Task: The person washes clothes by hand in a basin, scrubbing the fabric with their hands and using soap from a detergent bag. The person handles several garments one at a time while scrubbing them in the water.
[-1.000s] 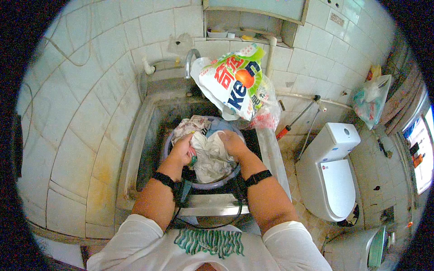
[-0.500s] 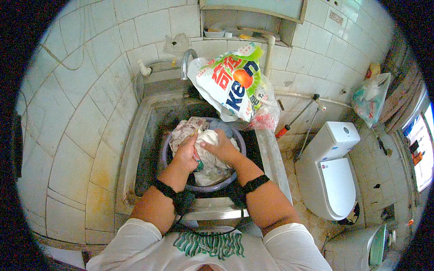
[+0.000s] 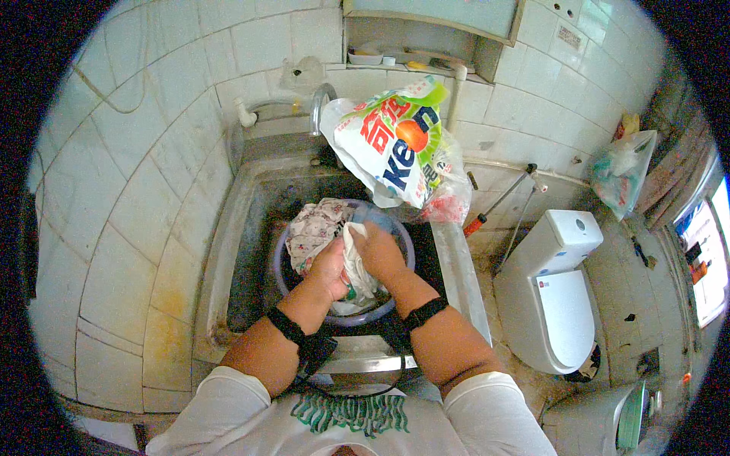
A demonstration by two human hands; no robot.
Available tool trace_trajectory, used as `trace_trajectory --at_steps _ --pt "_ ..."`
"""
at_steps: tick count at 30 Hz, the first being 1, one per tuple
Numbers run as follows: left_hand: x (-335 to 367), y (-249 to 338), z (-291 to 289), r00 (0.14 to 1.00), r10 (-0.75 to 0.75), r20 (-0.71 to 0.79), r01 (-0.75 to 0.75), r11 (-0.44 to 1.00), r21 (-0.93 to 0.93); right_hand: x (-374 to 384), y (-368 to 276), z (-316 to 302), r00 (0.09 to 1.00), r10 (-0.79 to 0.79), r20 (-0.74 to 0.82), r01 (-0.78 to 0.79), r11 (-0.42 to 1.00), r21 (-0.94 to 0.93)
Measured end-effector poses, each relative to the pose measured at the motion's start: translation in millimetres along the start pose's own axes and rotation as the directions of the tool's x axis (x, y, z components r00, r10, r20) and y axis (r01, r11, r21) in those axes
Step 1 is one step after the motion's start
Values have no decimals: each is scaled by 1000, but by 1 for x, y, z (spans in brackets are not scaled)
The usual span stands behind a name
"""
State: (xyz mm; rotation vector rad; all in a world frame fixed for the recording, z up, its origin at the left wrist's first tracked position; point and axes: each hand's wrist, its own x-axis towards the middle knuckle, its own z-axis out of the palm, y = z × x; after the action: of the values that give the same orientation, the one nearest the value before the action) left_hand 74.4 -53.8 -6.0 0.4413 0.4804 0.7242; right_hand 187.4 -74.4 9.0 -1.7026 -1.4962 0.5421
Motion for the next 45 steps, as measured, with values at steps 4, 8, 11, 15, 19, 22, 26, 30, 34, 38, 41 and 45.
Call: trace_trajectory --at_steps 4,8,11,15,19,22,26,30,34,38,41,45 --pt "10 -4 -28 969 -7 -249 -2 999 -36 -13 -12 5 922 -370 111 369 929 25" --pt "13 -10 -30 989 17 -146 -34 993 -112 -12 -16 12 972 -198 124 214 967 -141" --pt "0 -4 1 994 -1 -109 6 999 45 -1 1 4 995 -98 -4 97 992 -78" --pt "-3 -1 -1 978 -20 -208 33 998 61 -10 -10 2 988 -153 20 154 985 -82" --pt "14 -9 -41 978 -45 -206 61 996 70 -21 -20 9 939 -325 111 338 932 -132" --pt "16 -12 -30 992 29 -120 -31 999 -8 -12 -21 8 970 -234 65 241 963 -124" --pt "-4 -5 4 998 -12 -63 15 999 51 -5 -1 3 993 -111 -48 102 983 -151" --pt "4 -2 -24 992 -21 -128 22 1000 1 -23 -35 2 979 -201 44 205 971 -125" --pt "-10 -7 -1 971 46 -233 -34 998 54 -20 -22 3 940 -306 149 329 930 -166" --pt "6 -8 -11 998 -30 -56 37 992 122 1 9 9 987 -148 -58 145 988 -49" --pt "-7 -4 9 985 30 -168 -8 992 130 -5 5 6 992 -100 -79 97 994 -44" --pt "3 0 -28 992 -81 -92 79 997 -23 -22 -33 3 938 -329 108 342 931 -130"
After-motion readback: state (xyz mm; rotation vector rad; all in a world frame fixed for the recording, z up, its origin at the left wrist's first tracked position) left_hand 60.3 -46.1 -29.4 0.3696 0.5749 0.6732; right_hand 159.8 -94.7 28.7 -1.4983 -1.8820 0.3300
